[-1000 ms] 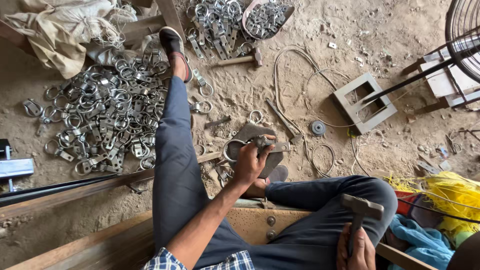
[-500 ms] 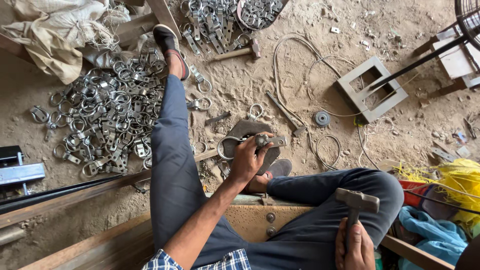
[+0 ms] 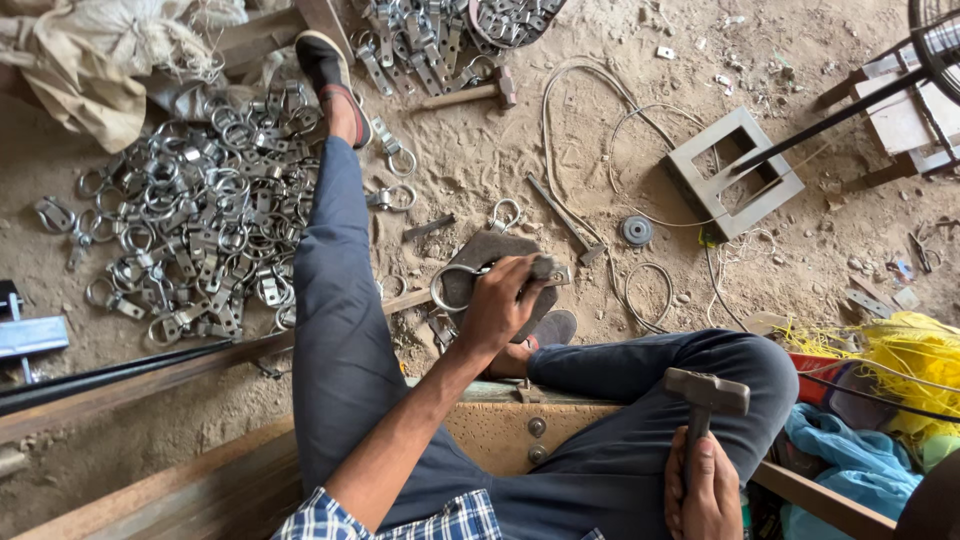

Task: The person sits on the ground and uses a hammer to strike metal parts placed on a small anvil. They repeatedly pick up metal pieces, position them on the anvil, and hit them with the hammer to shape or flatten them.

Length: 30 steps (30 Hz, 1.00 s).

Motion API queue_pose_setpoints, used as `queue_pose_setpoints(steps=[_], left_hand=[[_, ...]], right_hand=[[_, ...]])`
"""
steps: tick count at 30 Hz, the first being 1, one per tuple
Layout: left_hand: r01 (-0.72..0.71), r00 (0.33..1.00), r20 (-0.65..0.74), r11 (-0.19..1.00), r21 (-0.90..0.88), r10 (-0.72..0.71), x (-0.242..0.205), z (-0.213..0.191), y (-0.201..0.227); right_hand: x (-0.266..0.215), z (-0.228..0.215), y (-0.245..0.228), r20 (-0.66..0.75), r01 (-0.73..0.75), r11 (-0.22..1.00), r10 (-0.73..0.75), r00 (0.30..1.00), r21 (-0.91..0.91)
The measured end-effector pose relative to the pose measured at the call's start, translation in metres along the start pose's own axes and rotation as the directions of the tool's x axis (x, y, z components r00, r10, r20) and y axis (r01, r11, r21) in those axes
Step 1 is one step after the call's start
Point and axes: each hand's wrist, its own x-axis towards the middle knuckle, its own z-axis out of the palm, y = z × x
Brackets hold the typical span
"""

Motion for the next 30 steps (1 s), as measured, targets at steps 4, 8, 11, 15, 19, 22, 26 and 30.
queue_pose_setpoints(steps=[4, 8, 11, 15, 19, 22, 26, 30], left_hand=[[-0.031, 1.000, 0.003, 0.999, 0.043, 0.031, 0.000, 0.003, 0.000], [-0.032, 0.999, -0.010, 0.998, 0.046, 0.032, 0.001, 0.002, 0.004], [0.021, 1.000, 0.007, 1.000, 0.007, -0.021, 0.004, 0.001, 0.007], [0.095, 0.995, 0.049, 0.994, -0.050, -0.093, 0.005, 0.000, 0.015], [-0.039, 0.999, -0.036, 0.999, -0.012, 0.039, 0.008, -0.004, 0.018], [0.041, 0.999, -0.005, 0.999, -0.036, -0.041, 0.007, -0.002, 0.015], [0.033, 0.999, 0.015, 0.999, -0.033, -0.033, 0.014, -0.007, 0.019], [-0.088, 0.993, -0.071, 0.996, 0.020, 0.089, 0.016, -0.014, 0.037]], right_hand=[[-0.007, 0.008, -0.011, -0.045, -0.060, 0.994, 0.057, 0.997, -0.087], [-0.007, 0.015, -0.012, 0.030, -0.010, 0.975, 0.017, 0.999, -0.222], [-0.001, 0.028, -0.012, 0.092, 0.002, 0.956, 0.026, 0.995, -0.294], [-0.001, 0.049, -0.036, 0.194, 0.456, 0.760, -0.415, 0.889, -0.462], [-0.015, 0.036, -0.085, 0.194, 0.744, 0.478, -0.766, 0.613, -0.466], [-0.005, 0.034, -0.096, 0.245, 0.781, 0.313, -0.830, 0.502, -0.540], [0.039, 0.078, -0.102, 0.386, 0.486, 0.034, -0.562, 0.732, -0.873], [0.020, 0.099, -0.122, 0.334, 0.759, 0.194, -0.810, 0.481, -0.622]])
